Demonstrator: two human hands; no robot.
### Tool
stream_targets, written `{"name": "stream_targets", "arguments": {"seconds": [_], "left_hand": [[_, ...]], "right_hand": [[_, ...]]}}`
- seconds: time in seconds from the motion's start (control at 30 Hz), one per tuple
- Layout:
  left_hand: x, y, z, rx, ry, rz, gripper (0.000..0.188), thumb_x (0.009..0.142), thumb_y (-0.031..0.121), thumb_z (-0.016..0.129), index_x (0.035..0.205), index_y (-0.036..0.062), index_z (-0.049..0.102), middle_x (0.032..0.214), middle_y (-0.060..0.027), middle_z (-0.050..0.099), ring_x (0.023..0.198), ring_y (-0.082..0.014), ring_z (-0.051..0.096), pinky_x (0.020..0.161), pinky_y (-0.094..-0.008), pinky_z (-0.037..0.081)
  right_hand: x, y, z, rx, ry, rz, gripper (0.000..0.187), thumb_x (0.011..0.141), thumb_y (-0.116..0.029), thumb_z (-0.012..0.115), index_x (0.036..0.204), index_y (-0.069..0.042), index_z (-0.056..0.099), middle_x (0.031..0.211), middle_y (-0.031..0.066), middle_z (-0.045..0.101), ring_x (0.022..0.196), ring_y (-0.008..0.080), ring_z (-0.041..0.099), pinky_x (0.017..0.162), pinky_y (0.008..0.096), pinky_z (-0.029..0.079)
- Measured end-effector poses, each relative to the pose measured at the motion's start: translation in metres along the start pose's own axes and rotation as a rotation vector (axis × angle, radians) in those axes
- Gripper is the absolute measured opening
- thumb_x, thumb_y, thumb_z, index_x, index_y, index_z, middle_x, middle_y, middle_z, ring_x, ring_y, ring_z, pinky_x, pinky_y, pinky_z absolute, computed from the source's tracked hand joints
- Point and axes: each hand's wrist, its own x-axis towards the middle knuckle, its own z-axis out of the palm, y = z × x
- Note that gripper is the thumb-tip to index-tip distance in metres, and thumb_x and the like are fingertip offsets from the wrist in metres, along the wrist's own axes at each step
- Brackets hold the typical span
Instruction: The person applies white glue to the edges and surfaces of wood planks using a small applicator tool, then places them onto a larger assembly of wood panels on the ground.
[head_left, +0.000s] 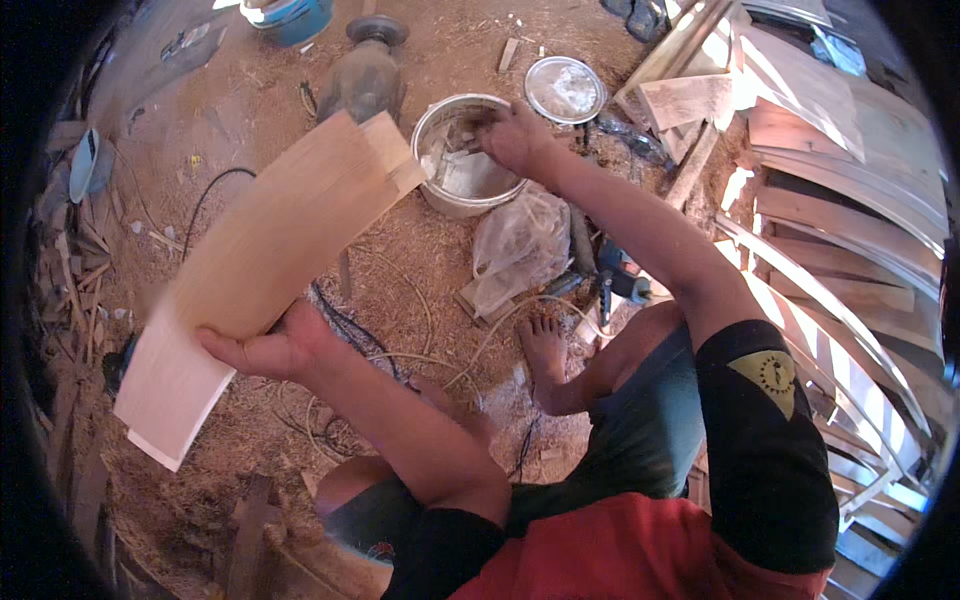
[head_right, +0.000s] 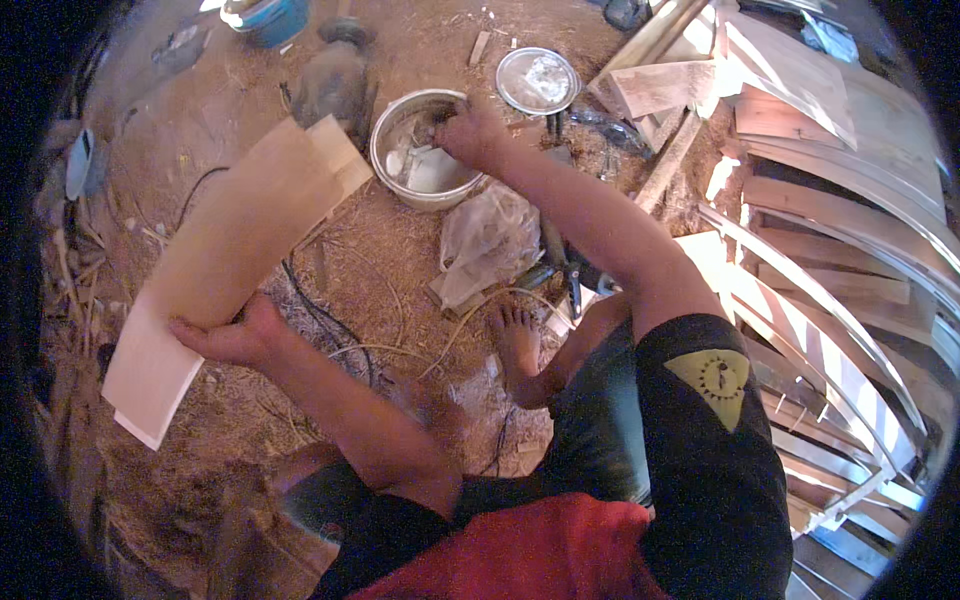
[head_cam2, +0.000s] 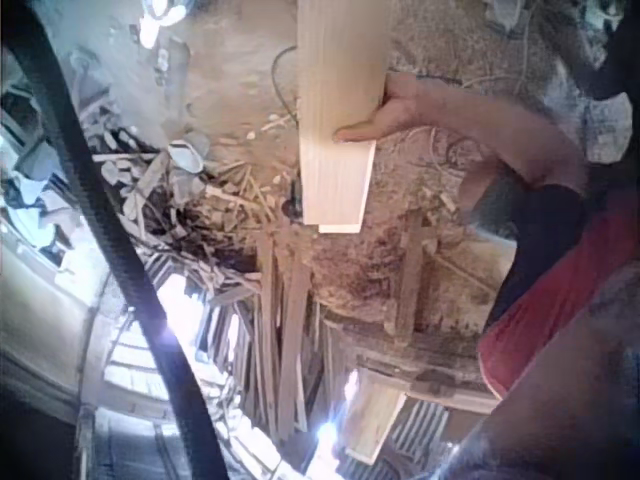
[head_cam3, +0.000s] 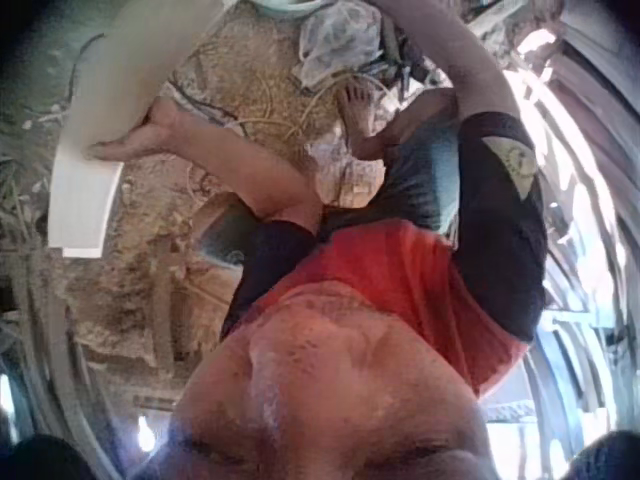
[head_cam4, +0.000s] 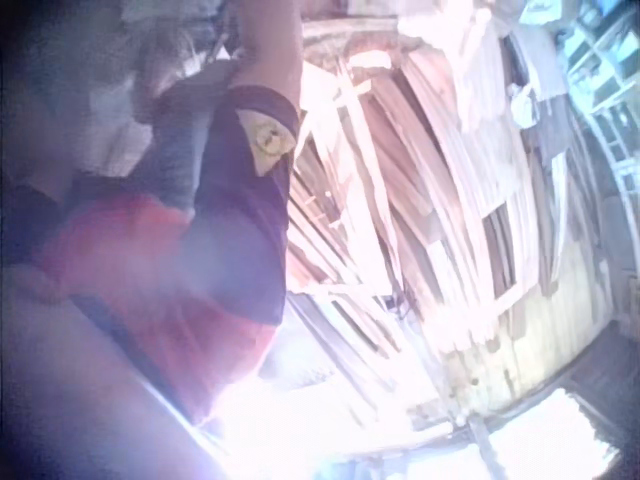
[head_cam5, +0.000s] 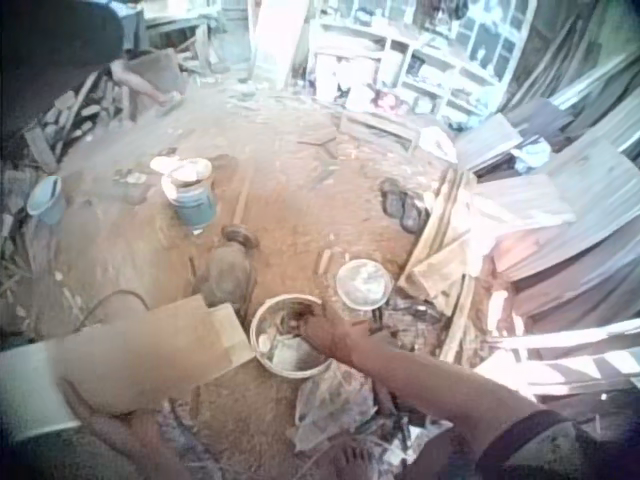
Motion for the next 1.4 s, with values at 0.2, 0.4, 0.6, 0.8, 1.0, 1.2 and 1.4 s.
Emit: {"name": "stream_targets", "arguments": {"seconds": [0.2, 0.4, 0.6, 0.8, 1.0, 1.2, 1.4], "left_hand": [[0.003, -0.033, -0.012, -0.066, 0.032, -0.018, 0.065, 0.091, 0.05, 0.055, 0.137, 0.005, 0.048, 0.137, -0.0152, 0.055, 0.126, -0.0338, 0.052, 0.11, -0.0515, 0.039], [-0.012, -0.028, 0.002, -0.141, 0.132, -0.08, 0.07, 0.089, 0.05, 0.054, 0.139, 0.0022, 0.046, 0.136, -0.0193, 0.055, 0.124, -0.0395, 0.054, 0.107, -0.0534, 0.041], [-0.016, -0.018, -0.003, -0.172, 0.053, -0.076, 0.063, 0.093, 0.048, 0.054, 0.139, 0.0053, 0.046, 0.138, -0.016, 0.053, 0.126, -0.0341, 0.052, 0.109, -0.0511, 0.04], [-0.01, -0.021, -0.016, -0.196, 0.088, -0.058, 0.062, 0.095, 0.047, 0.054, 0.14, 0.0054, 0.046, 0.138, -0.0149, 0.054, 0.126, -0.0324, 0.053, 0.108, -0.0494, 0.04], [-0.012, -0.045, -0.026, -0.214, 0.08, -0.132, 0.063, 0.096, 0.047, 0.054, 0.141, 0.0046, 0.044, 0.14, -0.0154, 0.053, 0.128, -0.0317, 0.051, 0.111, -0.0478, 0.037], [-0.026, -0.071, -0.023, -0.149, 0.078, -0.161, 0.068, 0.096, 0.049, 0.053, 0.146, 0.0051, 0.038, 0.144, -0.016, 0.048, 0.131, -0.0327, 0.048, 0.113, -0.048, 0.035], [-0.034, -0.083, -0.022, -0.134, -0.049, -0.235, 0.075, 0.092, 0.058, 0.053, 0.147, 0.0087, 0.037, 0.148, -0.0152, 0.044, 0.133, -0.036, 0.046, 0.112, -0.0553, 0.034]], "right_hand": [[0.003, 0.018, -0.025, 0.109, 0.1, 0.039, 0.014, 0.087, -0.016, 0.059, 0.09, -0.015, 0.072, 0.086, 0.0081, 0.073, 0.079, 0.0274, 0.073, 0.075, 0.0436, 0.055], [0.002, 0.007, -0.033, 0.081, 0.077, 0.042, 0.019, 0.089, -0.017, 0.057, 0.082, -0.012, 0.074, 0.085, 0.011, 0.073, 0.08, 0.0266, 0.073, 0.067, 0.0411, 0.058], [0.005, -0.009, -0.009, -0.062, 0.217, -0.152, 0.02, 0.09, -0.017, 0.056, 0.081, -0.012, 0.073, 0.085, 0.009, 0.072, 0.079, 0.0252, 0.071, 0.07, 0.0435, 0.055], [-0.009, 0.012, -0.033, 0.113, -0.014, 0.036, 0.015, 0.084, -0.019, 0.061, 0.091, -0.014, 0.074, 0.093, 0.0108, 0.074, 0.085, 0.031, 0.072, 0.076, 0.0468, 0.057], [-0.062, 0.076, -0.059, 0.371, -0.015, 0.059, 0.022, 0.081, -0.032, 0.071, 0.09, -0.013, 0.076, 0.087, 0.012, 0.073, 0.08, 0.0301, 0.07, 0.07, 0.0411, 0.055], [-0.107, 0.109, -0.087, 0.884, 0.185, -0.017, 0.02, 0.085, -0.027, 0.072, 0.095, -0.011, 0.077, 0.088, 0.0085, 0.074, 0.082, 0.0212, 0.07, 0.076, 0.0357, 0.054], [-0.11, 0.089, -0.096, 0.917, 0.299, -0.06, 0.023, 0.088, -0.024, 0.07, 0.102, -0.007, 0.075, 0.091, 0.0087, 0.074, 0.083, 0.0199, 0.068, 0.077, 0.0337, 0.053]]}}
